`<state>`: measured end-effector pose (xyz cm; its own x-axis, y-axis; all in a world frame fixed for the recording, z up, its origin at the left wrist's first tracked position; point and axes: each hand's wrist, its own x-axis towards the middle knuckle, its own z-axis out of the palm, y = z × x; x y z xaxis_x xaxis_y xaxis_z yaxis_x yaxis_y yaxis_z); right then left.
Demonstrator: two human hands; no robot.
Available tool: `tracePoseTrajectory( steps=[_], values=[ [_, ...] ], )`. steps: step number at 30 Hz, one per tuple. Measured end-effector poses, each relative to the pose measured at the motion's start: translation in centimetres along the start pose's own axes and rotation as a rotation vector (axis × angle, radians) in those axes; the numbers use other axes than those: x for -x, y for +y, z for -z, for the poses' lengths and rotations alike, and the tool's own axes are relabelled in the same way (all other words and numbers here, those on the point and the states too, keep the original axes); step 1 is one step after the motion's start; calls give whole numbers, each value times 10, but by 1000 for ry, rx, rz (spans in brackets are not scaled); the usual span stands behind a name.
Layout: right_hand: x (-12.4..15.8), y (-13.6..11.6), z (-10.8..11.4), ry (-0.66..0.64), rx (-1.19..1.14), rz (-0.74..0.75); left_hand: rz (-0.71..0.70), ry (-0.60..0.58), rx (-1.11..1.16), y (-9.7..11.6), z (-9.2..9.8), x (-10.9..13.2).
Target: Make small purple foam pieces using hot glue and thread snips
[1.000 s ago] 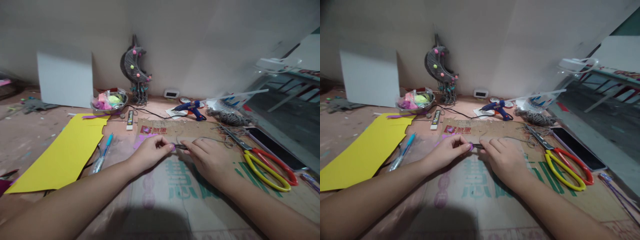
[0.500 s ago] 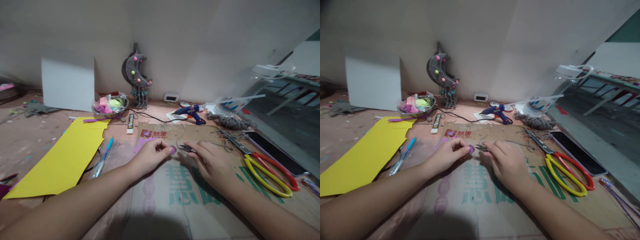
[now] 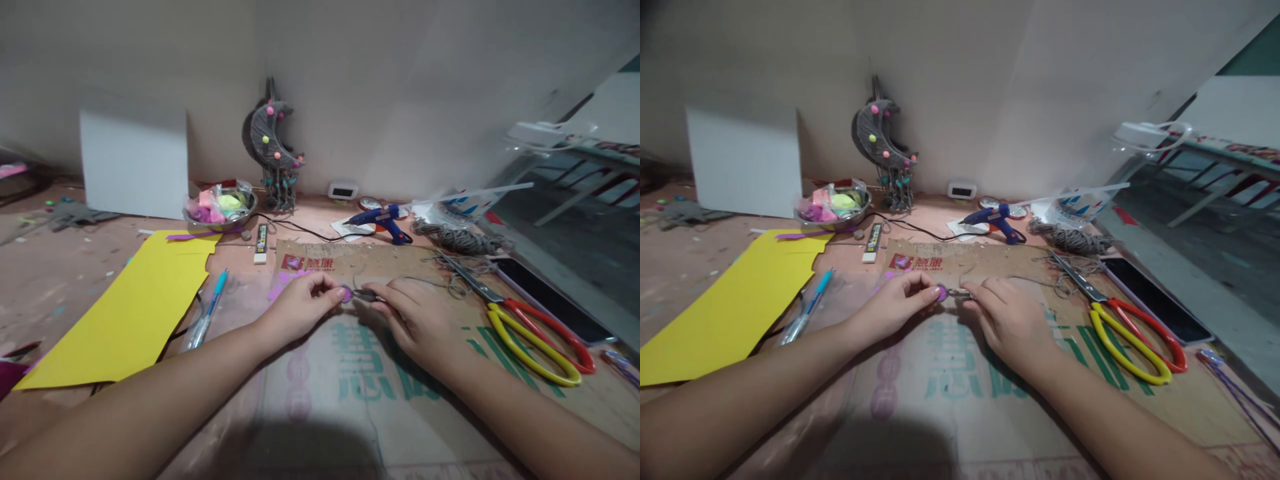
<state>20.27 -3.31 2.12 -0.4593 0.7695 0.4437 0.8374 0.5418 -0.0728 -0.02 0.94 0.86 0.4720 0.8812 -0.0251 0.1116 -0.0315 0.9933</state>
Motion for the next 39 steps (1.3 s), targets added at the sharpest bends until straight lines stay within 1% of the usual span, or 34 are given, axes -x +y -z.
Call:
tracePoseTrajectory(
  steps=[5, 16, 24, 28, 32, 39],
  values=[
    [0, 0, -2, -2, 17, 19, -29, -12, -4, -3, 1, 0],
    [-1, 2, -4, 28, 32, 61, -28, -43, 12, -2, 1, 1],
    [0, 2, -3, 18, -24, -10, 0, -20, 52, -1, 1, 0],
    [0, 1, -2, 26, 5, 34, -14, 1, 25, -1, 1, 0],
    [0, 0, -2, 40, 11, 40, -26, -5, 26, -3, 1, 0],
    [1, -1, -1, 18, 61, 83, -39, 1, -10, -3, 0, 0]
  ],
)
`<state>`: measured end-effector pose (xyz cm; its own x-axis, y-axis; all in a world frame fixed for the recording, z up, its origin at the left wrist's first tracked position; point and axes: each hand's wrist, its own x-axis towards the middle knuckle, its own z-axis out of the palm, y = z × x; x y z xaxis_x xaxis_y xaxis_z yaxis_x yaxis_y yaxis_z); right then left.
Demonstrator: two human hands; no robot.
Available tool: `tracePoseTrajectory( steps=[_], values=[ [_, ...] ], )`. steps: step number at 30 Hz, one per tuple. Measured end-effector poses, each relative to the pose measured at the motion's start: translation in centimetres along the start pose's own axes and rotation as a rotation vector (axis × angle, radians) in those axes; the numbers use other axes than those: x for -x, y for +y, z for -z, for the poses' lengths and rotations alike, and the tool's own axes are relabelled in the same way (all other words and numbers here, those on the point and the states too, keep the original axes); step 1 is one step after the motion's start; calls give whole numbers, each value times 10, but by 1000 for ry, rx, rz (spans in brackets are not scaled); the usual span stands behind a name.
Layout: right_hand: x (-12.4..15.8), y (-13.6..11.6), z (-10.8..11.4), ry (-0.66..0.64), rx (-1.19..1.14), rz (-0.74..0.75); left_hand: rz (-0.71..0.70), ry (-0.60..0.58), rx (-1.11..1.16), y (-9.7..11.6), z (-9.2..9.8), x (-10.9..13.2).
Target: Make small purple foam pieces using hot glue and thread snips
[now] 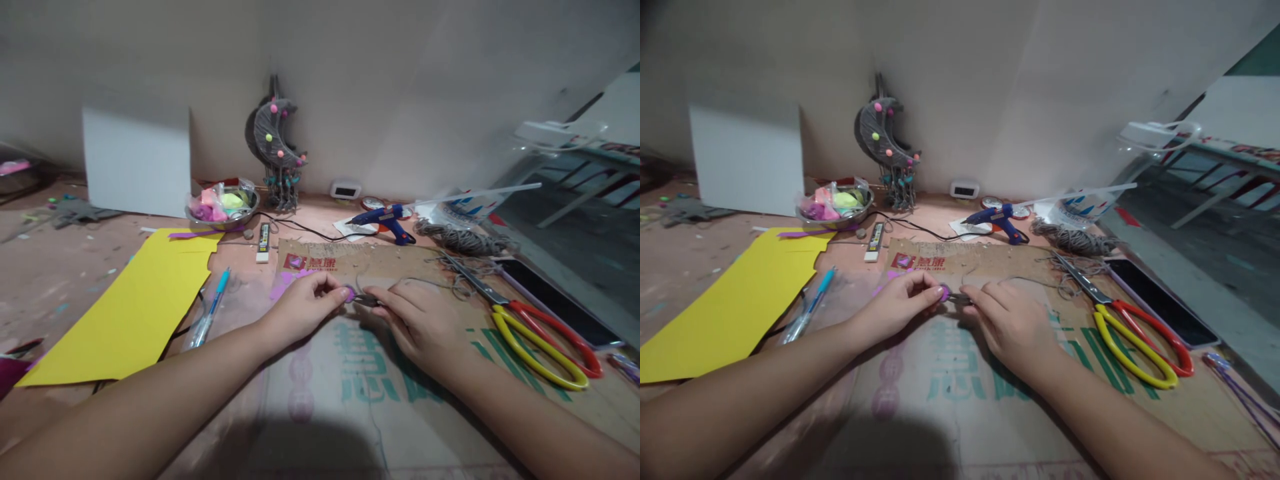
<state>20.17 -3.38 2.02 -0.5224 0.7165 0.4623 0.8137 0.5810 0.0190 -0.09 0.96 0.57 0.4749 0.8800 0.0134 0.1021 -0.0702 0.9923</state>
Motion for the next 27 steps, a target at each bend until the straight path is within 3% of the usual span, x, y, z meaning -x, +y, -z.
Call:
tracePoseTrajectory(
  steps=[19, 27],
  values=[
    [-2, -1, -1, -33, 74, -9, 15, 12, -27, 2, 1, 1],
    [-4, -4, 3, 45, 63, -5, 17, 28, -52, 4, 1, 1]
  ],
)
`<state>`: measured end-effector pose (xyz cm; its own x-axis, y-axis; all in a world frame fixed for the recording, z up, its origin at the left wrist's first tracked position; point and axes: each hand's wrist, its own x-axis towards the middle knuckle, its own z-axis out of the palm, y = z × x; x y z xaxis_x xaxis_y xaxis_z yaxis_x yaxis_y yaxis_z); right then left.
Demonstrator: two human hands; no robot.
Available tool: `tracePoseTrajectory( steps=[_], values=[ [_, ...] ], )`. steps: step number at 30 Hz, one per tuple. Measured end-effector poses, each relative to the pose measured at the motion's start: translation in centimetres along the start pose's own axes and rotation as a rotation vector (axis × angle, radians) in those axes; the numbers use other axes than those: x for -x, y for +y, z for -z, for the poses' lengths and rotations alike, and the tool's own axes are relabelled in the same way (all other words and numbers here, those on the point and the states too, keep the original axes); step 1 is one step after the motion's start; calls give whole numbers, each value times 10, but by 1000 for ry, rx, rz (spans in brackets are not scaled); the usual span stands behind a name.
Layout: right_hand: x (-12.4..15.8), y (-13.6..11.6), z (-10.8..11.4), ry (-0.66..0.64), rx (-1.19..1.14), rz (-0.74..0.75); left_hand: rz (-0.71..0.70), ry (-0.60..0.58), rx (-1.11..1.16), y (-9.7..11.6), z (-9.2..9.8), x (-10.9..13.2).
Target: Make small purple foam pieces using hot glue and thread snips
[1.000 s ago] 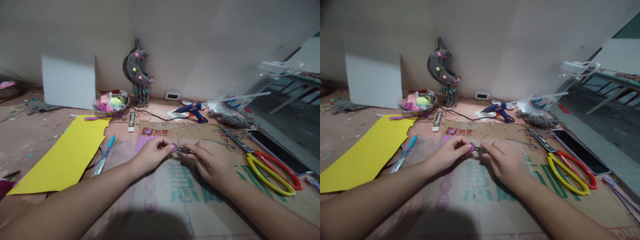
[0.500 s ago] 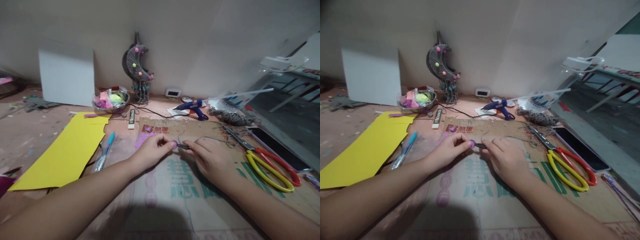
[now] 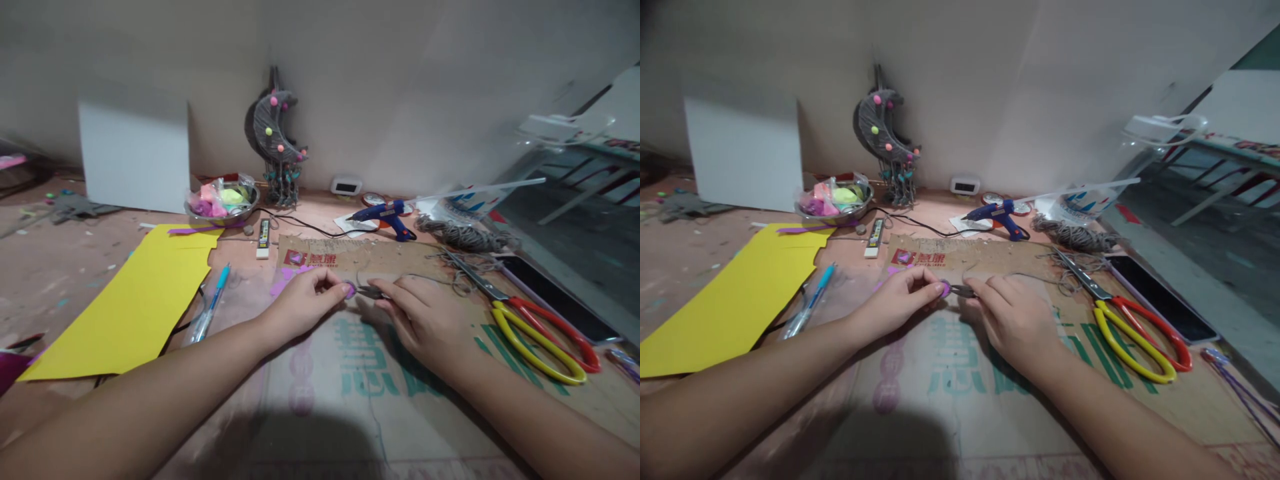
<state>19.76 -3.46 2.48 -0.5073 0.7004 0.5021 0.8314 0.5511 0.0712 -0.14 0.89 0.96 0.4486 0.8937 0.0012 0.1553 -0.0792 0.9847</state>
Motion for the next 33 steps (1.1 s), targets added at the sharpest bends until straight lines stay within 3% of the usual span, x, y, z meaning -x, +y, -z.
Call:
tracePoseTrajectory(
  steps=[13, 21, 30, 33],
  values=[
    [1, 2, -3, -71, 43, 17, -19, -18, -24, -1, -1, 2],
    [1, 1, -3, -44, 17, 11, -17, -28, -18, 0, -1, 1],
    [5, 4, -2, -62, -151, -195, 1, -13, 27, -2, -1, 0],
    [4, 2, -2, -50, -278, -338, 7, -20, 71, -4, -2, -1]
  ],
)
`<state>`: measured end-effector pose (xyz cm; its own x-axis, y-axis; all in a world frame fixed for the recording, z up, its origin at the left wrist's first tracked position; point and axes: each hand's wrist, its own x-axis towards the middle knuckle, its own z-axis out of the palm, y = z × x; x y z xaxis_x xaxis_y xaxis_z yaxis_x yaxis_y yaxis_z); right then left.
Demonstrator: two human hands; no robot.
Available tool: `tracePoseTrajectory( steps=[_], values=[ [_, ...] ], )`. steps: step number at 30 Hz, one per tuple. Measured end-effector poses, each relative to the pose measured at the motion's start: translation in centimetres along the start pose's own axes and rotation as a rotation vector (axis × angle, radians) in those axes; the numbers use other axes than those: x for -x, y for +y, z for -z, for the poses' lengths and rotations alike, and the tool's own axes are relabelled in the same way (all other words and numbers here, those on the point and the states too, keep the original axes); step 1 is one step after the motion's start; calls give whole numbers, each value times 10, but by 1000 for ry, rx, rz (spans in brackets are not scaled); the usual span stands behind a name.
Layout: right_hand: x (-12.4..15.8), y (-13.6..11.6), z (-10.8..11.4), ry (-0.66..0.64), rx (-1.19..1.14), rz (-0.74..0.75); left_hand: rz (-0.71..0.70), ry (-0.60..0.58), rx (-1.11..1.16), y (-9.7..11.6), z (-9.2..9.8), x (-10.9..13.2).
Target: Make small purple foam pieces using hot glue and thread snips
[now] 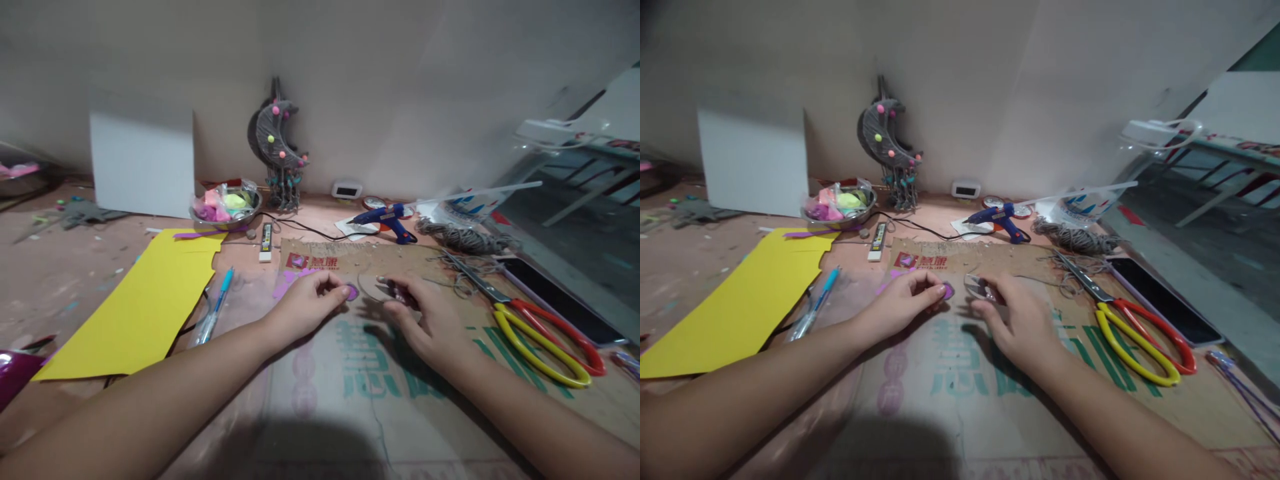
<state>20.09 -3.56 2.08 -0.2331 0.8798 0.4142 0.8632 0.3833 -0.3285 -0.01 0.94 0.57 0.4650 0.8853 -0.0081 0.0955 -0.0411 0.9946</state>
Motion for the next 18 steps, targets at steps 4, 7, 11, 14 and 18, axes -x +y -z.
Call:
tracePoseTrajectory(
  steps=[4, 7, 11, 14, 18],
  values=[
    [-3, -8, -1, -47, -244, -273, 8, 0, 31, -1, -1, -1],
    [-6, -14, -2, -95, -389, -372, 1, 8, 18, -1, -1, -1],
    [-8, -21, -6, -125, -484, -416, -37, -18, -20, 1, -1, 1],
    [-8, -25, -9, -142, -505, -391, -45, -39, -69, 1, -1, 2],
    [-7, -26, -9, -151, -464, -330, -55, -65, -84, -1, -2, 3]
  ],
)
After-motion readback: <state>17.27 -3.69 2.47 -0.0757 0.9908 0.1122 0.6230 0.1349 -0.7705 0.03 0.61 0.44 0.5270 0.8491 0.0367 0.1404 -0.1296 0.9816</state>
